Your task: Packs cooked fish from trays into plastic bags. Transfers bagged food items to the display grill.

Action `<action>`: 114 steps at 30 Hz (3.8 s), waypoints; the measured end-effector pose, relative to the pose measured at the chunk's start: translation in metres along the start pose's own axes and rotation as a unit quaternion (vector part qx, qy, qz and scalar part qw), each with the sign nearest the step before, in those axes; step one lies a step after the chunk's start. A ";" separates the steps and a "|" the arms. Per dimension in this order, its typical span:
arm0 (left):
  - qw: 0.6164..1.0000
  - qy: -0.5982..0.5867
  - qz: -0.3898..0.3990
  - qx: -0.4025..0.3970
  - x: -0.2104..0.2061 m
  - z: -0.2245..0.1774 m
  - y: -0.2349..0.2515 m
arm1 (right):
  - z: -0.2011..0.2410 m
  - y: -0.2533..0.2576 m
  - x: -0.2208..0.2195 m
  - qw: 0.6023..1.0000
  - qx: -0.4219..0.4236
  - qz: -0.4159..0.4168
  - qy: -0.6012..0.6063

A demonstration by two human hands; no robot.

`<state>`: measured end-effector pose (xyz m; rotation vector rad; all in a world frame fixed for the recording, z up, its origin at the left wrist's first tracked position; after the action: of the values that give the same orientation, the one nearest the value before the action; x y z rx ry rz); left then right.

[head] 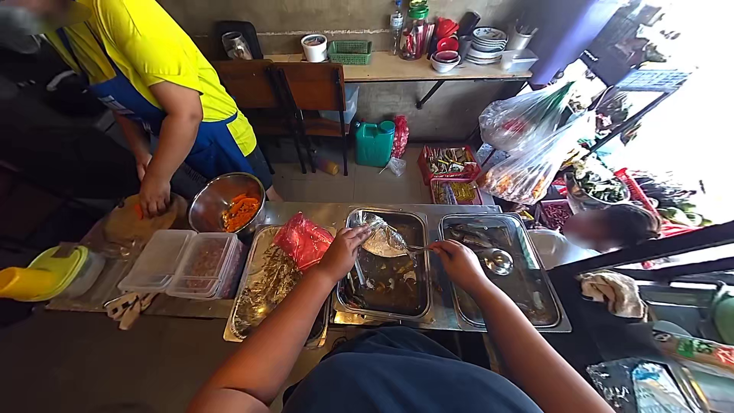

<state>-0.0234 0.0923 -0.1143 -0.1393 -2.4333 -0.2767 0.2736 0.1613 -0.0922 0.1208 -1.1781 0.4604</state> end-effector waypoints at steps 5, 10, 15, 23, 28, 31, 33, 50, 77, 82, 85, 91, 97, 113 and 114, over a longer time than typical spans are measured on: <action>0.999 0.014 -0.042 0.009 -0.001 -0.004 -0.005 | 0.015 -0.004 -0.005 0.999 -0.030 -0.011 -0.006; 0.994 -0.005 -0.095 0.058 0.001 -0.009 -0.010 | 0.025 -0.008 -0.009 0.999 -0.038 -0.022 -0.025; 0.975 -0.046 -0.192 0.104 -0.001 -0.010 -0.015 | 0.026 -0.009 -0.009 0.999 -0.043 -0.005 0.008; 0.972 -0.096 -0.182 0.110 -0.005 -0.004 -0.019 | 0.021 -0.006 -0.005 0.996 -0.055 0.028 0.067; 0.961 -0.136 -0.211 0.113 -0.006 -0.001 -0.020 | 0.026 -0.007 0.000 0.998 -0.053 0.000 0.016; 0.961 -0.141 -0.204 0.122 -0.003 -0.004 -0.019 | 0.029 -0.009 -0.002 0.998 -0.057 -0.017 -0.006; 0.961 -0.140 -0.198 0.129 -0.003 -0.006 -0.018 | 0.033 -0.010 -0.003 0.998 -0.063 -0.017 -0.013; 0.957 -0.075 -0.246 0.133 -0.007 -0.019 -0.027 | 0.061 -0.017 -0.029 0.993 -0.061 -0.099 -0.033; 0.957 -0.073 -0.246 0.137 0.007 -0.045 -0.035 | 0.117 -0.017 -0.069 0.998 0.033 -0.026 -0.048; 0.933 0.042 -0.191 0.301 0.064 -0.015 -0.051 | 0.114 -0.014 -0.075 0.999 0.028 -0.022 -0.033; 0.911 0.077 -0.087 0.396 0.063 -0.013 -0.054 | 0.116 -0.013 -0.077 0.999 0.025 -0.021 -0.043; 0.899 0.063 -0.067 0.428 0.048 -0.009 -0.049 | 0.118 -0.015 -0.075 0.998 0.021 -0.025 -0.060; 0.907 0.118 -0.062 0.399 0.047 -0.016 -0.047 | 0.121 -0.016 -0.070 0.996 0.023 -0.009 -0.084; 0.931 0.115 0.027 0.346 0.087 -0.005 0.001 | 0.123 -0.024 -0.072 0.992 0.064 -0.036 -0.099; 0.928 0.117 0.071 0.347 0.088 0.006 0.006 | 0.123 -0.025 -0.071 0.992 0.065 -0.040 -0.099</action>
<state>-0.0934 0.1019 -0.0608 0.0341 -2.1280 0.6011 0.1563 0.0781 -0.1054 0.3305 -1.3319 0.4614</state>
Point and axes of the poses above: each hand's wrist, its own y-axis towards the middle knuckle, its own x-axis out of the back of the hand, z = x × y, the point moved 2 cm from there along y, towards the middle knuckle, and after that the axes turned 13 degrees about -y, right-handed, at the moved point
